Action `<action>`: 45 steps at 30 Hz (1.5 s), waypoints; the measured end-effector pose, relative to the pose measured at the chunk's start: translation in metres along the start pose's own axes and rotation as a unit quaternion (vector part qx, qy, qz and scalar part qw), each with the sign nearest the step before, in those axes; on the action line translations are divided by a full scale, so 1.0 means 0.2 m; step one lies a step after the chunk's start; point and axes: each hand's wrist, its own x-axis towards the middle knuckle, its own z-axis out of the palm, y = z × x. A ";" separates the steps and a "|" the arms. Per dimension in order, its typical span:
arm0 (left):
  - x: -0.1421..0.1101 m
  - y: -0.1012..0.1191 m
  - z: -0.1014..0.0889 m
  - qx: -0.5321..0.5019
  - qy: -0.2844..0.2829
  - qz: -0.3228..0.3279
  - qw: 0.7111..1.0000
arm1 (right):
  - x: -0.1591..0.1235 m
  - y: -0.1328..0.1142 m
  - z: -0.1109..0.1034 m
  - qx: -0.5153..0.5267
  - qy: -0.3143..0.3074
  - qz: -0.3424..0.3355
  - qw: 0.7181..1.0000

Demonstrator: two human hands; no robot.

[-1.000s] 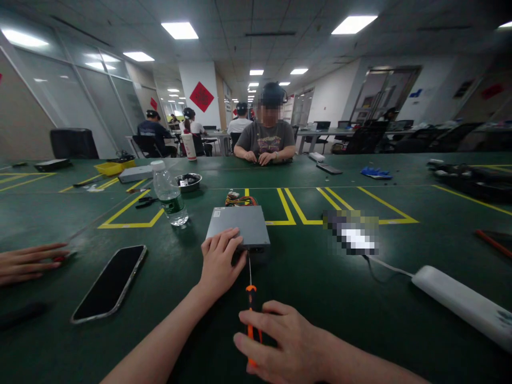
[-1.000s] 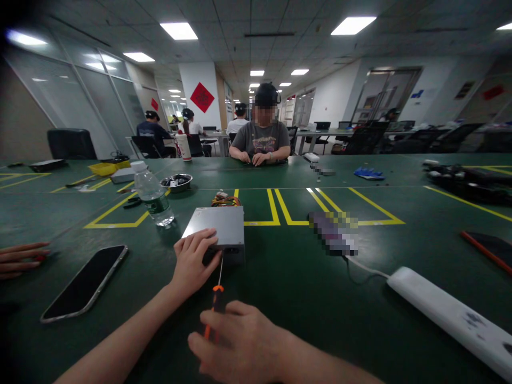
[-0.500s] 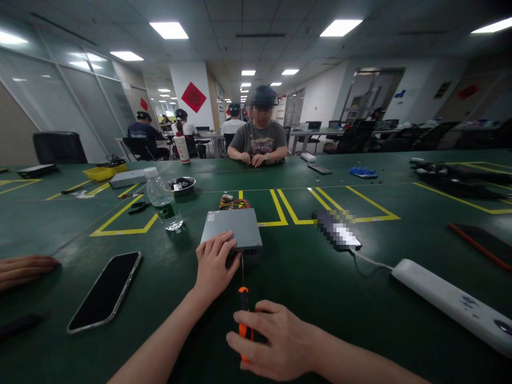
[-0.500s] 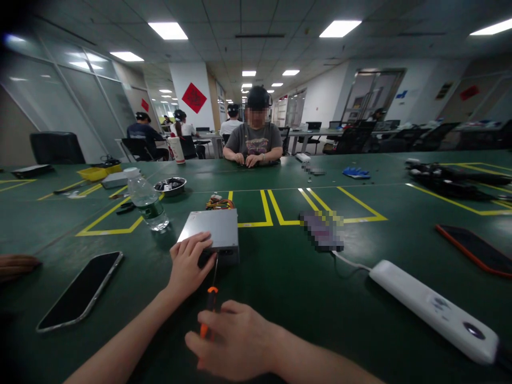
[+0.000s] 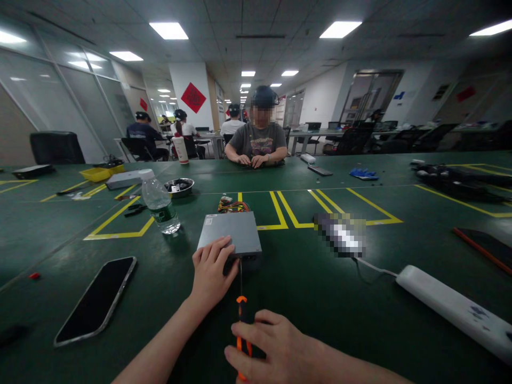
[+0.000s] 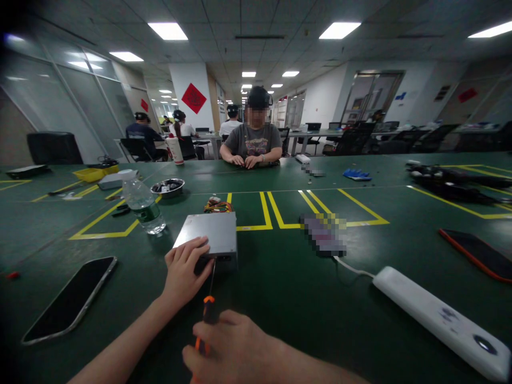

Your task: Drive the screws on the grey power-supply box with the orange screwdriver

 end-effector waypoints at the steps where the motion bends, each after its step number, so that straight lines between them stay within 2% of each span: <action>1: 0.00 0.00 0.00 0.000 0.001 0.001 1.000 | 0.00 0.00 0.00 0.000 0.023 -0.002 1.000; 4: 0.00 0.00 0.00 -0.002 0.004 0.002 1.000 | 0.00 0.00 0.00 0.006 0.067 0.011 0.998; 6: 0.00 0.00 0.00 -0.003 0.005 0.003 1.000 | -0.01 0.00 0.02 0.014 0.069 0.029 0.997; 11: 0.00 0.00 0.00 -0.001 0.006 0.005 1.000 | -0.03 0.00 0.02 0.024 0.002 0.013 1.000; 13: 0.00 0.00 0.00 0.000 0.004 0.005 1.000 | -0.03 0.00 0.01 0.021 -0.002 0.005 1.000; 21: 0.00 0.01 -0.01 0.001 -0.003 0.000 1.000 | -0.04 0.00 0.05 0.035 0.072 0.027 0.996; 26: 0.00 0.00 -0.01 -0.002 -0.011 -0.002 1.000 | -0.03 0.00 0.04 0.026 0.008 0.004 1.000; 34: 0.01 0.01 -0.01 0.004 -0.005 -0.004 1.000 | -0.04 -0.01 0.08 0.023 0.064 0.019 0.997; 41: 0.00 0.01 -0.01 0.000 -0.007 -0.002 1.000 | -0.02 -0.01 0.03 0.013 0.010 0.000 1.000; 45: 0.00 0.00 -0.01 0.000 -0.010 -0.002 1.000 | -0.02 -0.01 0.04 0.016 0.026 0.003 1.000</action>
